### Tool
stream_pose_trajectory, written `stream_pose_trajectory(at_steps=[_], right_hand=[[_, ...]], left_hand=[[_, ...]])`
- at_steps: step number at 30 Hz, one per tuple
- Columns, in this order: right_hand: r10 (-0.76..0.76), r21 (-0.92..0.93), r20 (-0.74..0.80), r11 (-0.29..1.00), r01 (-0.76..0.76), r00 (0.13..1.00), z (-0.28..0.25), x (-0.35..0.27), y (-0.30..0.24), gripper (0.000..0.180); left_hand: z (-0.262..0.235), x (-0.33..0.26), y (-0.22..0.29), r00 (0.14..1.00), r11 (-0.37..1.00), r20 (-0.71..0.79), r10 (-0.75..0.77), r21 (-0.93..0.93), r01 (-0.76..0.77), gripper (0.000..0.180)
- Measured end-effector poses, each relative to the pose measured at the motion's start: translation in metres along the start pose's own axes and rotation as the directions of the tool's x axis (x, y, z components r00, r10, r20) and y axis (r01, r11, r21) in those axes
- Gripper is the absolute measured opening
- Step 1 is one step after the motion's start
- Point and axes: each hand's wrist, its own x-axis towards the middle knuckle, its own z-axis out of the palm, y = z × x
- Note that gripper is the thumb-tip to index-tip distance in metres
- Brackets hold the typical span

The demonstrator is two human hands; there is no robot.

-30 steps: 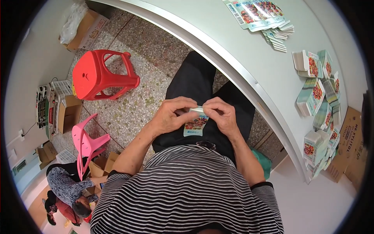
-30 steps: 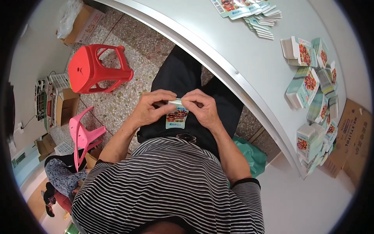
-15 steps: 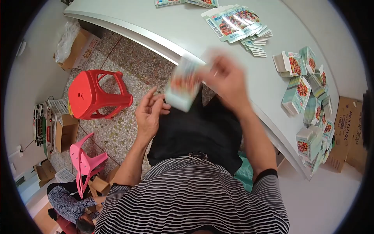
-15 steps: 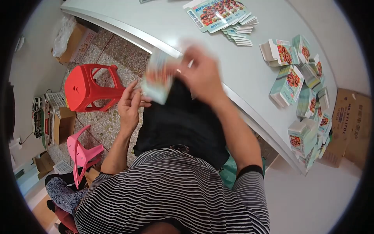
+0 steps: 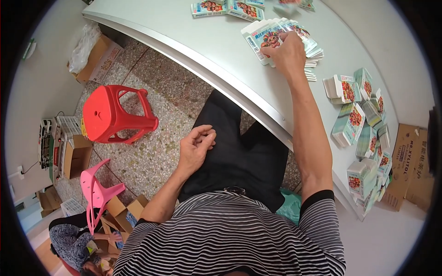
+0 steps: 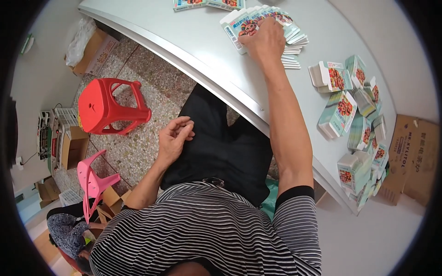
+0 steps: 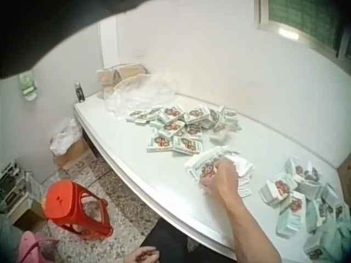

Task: Packaging small white bottles and product packets into boxes in a workshop environment.

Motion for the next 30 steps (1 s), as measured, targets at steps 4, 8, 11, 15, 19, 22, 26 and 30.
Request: stream_pose_trajectory(at_steps=[4,8,11,15,19,22,26,30], right_hand=[[-0.041,0.591,-0.05,0.804,0.063,0.998,-0.004,-0.02,0.003,0.038],[-0.033,0.775,0.509,0.452,-0.442,0.86,-0.033,-0.101,-0.032,0.02],[-0.242,0.693,0.695,-0.022,-0.72,0.677,-0.015,-0.174,-0.035,0.017],[-0.36,0.55,0.748,-0.133,-0.824,0.557,-0.009,-0.219,-0.031,0.023],[-0.576,0.328,0.646,-0.383,-0.863,0.501,-0.005,-0.235,-0.016,0.04],[-0.513,0.294,0.693,-0.44,-0.848,0.506,0.005,-0.264,-0.016,0.042],[-0.625,0.235,0.554,-0.516,-0.823,0.55,0.017,-0.278,-0.025,0.069],[-0.589,0.337,0.56,-0.48,-0.81,0.583,0.01,-0.284,-0.032,0.08]], left_hand=[[0.004,0.012,0.015,0.994,0.991,-0.03,0.107,-0.081,-0.109,0.036],[0.007,0.032,0.051,0.967,0.901,0.037,0.25,-0.374,-0.219,0.082],[0.021,0.035,0.077,0.9,0.821,0.317,0.3,-0.566,-0.074,0.129],[0.01,0.038,0.071,0.761,0.902,0.619,0.194,-0.418,0.11,0.127],[0.009,0.037,0.052,0.693,0.625,0.72,0.034,-0.556,0.548,0.088],[0.023,0.03,0.046,0.697,0.716,0.714,0.069,-0.522,0.464,0.061],[0.031,0.036,0.018,0.594,0.782,0.738,0.32,-0.56,0.275,0.089],[0.03,0.032,0.006,0.561,0.696,0.73,0.391,-0.633,0.339,0.088]])
